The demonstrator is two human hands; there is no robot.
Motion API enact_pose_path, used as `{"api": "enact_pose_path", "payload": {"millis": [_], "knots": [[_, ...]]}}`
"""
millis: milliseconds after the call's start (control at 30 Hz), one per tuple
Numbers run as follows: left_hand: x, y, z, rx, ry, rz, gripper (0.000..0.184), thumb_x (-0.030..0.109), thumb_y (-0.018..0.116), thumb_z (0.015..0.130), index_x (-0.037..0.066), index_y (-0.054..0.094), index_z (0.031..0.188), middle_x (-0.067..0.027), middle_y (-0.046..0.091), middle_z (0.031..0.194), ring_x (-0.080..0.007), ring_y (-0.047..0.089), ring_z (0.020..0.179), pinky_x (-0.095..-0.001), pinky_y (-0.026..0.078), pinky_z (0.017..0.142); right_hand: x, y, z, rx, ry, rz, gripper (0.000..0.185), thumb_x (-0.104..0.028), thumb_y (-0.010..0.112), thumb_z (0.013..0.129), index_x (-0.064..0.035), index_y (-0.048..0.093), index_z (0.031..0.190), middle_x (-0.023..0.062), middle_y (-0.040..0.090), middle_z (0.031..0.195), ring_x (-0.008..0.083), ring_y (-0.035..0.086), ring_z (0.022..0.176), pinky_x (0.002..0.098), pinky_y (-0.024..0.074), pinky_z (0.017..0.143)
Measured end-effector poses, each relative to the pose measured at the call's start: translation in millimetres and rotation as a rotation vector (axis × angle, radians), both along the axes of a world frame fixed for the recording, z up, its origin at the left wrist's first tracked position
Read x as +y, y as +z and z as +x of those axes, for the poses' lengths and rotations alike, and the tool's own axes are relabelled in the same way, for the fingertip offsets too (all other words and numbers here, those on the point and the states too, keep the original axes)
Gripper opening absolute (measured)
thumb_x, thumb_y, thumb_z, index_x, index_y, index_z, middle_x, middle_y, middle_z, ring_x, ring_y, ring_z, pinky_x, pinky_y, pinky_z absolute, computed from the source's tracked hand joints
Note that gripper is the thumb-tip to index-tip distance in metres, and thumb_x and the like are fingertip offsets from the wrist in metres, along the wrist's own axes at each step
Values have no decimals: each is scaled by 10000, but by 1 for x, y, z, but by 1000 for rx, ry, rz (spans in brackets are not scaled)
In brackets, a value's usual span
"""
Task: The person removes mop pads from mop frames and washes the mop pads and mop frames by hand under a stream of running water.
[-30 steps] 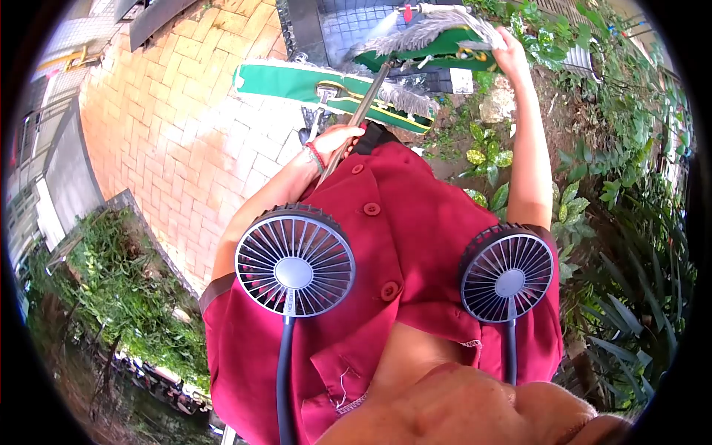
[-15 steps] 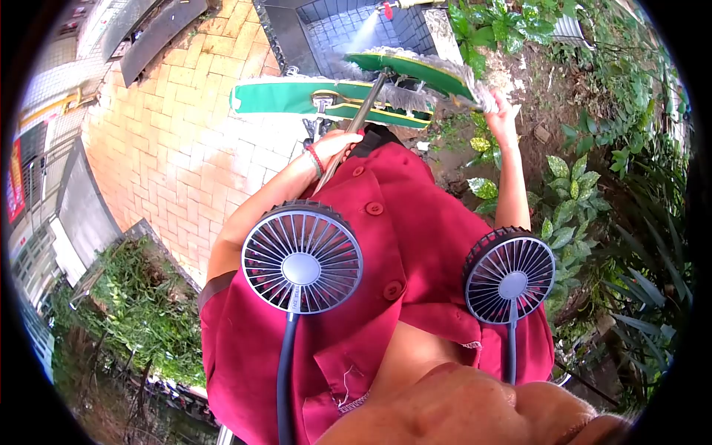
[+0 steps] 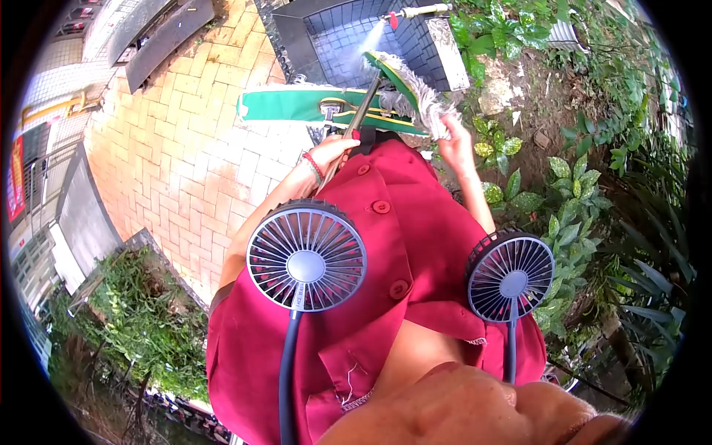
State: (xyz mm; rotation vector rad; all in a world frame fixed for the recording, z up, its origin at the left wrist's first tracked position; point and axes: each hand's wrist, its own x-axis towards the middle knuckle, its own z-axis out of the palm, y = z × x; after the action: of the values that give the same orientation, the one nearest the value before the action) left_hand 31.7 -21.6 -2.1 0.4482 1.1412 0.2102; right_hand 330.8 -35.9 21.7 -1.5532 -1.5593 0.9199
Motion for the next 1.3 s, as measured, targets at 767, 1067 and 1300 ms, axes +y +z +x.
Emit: {"api": "enact_pose_path", "payload": {"millis": [767, 1067, 1300], "knots": [[34, -4, -32, -277, 247, -275, 119, 201, 519, 881, 85, 501, 864, 23, 457, 668, -75, 417, 525, -193, 351, 443, 116, 17, -103, -458, 221, 5, 413, -17, 568, 652, -193, 595, 1025, 84, 625, 1015, 286, 598, 934, 362, 487, 785], [33, -11, -9, -240, 432, -235, 193, 268, 538, 882, 79, 524, 920, 18, 479, 687, -84, 444, 546, -213, 383, 460, 233, 54, -60, -298, 178, 33, 256, -220, 563, 804, -56, 616, 994, 142, 646, 927, 258, 614, 868, 334, 463, 770], [25, -3, -5, -267, 424, -178, 304, 312, 495, 907, 34, 501, 1030, 4, 452, 737, -60, 406, 536, -185, 347, 426, 254, 44, -41, -399, 185, 40, 170, -199, 582, 801, -31, 568, 789, 128, 607, 747, 187, 576, 724, 323, 440, 646]]}}
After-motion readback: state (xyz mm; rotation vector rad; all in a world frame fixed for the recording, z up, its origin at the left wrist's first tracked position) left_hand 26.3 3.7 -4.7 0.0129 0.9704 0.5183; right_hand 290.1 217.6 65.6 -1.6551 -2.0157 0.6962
